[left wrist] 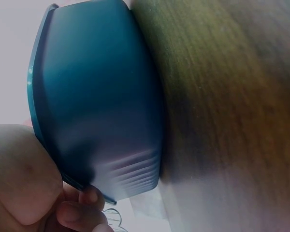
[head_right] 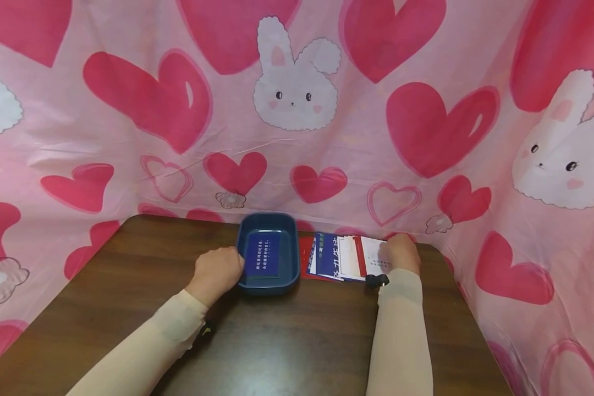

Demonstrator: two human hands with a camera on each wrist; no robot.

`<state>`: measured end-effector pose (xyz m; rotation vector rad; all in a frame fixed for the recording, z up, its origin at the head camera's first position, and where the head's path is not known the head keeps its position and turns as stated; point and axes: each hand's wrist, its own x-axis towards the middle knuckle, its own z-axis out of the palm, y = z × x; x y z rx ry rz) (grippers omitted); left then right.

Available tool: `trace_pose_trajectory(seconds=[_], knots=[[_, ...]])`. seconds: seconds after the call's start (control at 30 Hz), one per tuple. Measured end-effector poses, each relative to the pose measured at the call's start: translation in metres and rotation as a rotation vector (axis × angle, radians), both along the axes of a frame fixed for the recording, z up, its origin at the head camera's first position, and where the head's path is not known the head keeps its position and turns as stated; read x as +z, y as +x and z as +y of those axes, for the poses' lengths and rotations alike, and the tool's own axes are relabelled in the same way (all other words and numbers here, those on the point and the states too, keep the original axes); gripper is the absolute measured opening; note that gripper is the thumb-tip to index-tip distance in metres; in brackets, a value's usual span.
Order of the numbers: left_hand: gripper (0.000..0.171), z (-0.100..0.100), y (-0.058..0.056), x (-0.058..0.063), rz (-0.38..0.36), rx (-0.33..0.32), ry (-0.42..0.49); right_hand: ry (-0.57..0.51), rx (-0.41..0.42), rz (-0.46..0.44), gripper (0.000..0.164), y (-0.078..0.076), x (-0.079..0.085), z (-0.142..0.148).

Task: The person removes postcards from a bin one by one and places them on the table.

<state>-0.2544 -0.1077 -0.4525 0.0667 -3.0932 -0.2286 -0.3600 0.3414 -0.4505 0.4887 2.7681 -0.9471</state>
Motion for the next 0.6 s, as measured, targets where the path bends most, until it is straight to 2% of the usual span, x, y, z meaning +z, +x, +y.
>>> trace_pose_trajectory(seconds=[0.13,0.37,0.6], knots=[[0.037,0.002,0.0,0.001,-0.012,-0.007,-0.001,0.026,0.133,0.087,0.054,-0.004,0.014,-0.016],[0.036,0.002,0.001,0.002,-0.017,-0.003,-0.009,-0.025,0.234,0.128,0.053,0.001,0.046,-0.072],[0.035,0.0,0.001,0.003,-0.005,-0.002,-0.015,0.011,0.34,0.246,0.047,0.008,0.056,-0.106]])
